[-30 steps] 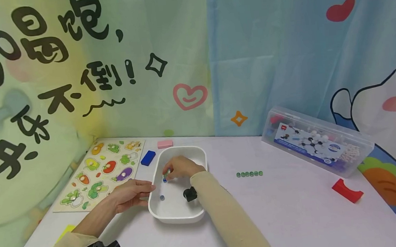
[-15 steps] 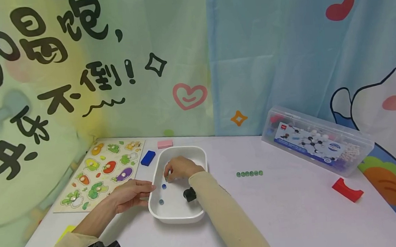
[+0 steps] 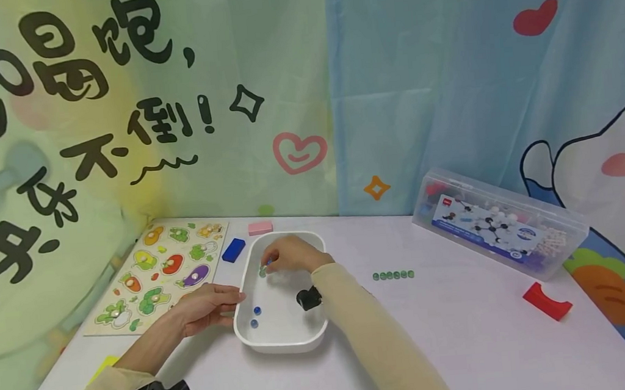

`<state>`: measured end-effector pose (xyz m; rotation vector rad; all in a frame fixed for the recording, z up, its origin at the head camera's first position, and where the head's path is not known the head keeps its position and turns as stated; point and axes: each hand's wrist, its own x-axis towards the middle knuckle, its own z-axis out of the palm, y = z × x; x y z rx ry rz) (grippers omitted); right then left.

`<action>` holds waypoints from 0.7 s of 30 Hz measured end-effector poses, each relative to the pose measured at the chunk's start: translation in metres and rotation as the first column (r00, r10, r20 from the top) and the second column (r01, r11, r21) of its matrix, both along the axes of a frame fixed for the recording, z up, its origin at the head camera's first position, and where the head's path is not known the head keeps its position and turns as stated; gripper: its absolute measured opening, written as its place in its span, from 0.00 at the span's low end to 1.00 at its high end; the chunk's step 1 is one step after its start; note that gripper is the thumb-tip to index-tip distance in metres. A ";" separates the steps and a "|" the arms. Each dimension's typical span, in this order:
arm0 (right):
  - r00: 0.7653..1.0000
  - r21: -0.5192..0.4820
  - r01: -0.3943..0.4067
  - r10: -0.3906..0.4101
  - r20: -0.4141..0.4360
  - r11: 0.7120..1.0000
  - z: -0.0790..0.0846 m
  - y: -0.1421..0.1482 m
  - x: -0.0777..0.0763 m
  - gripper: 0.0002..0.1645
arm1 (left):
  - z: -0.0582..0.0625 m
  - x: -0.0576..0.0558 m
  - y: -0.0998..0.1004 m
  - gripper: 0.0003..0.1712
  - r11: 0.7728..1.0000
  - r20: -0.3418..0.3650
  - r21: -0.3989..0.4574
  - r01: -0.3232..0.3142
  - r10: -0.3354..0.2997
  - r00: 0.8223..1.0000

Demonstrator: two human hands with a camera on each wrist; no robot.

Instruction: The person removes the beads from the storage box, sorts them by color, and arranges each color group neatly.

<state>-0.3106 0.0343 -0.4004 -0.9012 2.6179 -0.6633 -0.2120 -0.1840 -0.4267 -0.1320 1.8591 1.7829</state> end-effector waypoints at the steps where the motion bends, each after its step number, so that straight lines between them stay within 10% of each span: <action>1: 1.000 -0.014 -0.002 0.002 -0.002 1.000 0.004 0.006 0.000 0.10 | 0.000 0.000 0.000 0.28 1.000 0.001 -0.005 -0.003 0.003 1.000; 13: 0.990 -0.129 0.123 -0.130 -0.045 0.984 0.040 0.136 0.007 0.14 | -0.001 0.003 0.002 0.29 0.999 -0.019 -0.041 0.004 -0.005 1.000; 21: 0.955 -0.081 0.293 -0.296 -0.026 0.953 0.023 0.240 0.019 0.20 | 0.001 0.002 0.001 0.28 0.999 -0.024 -0.047 0.003 -0.004 1.000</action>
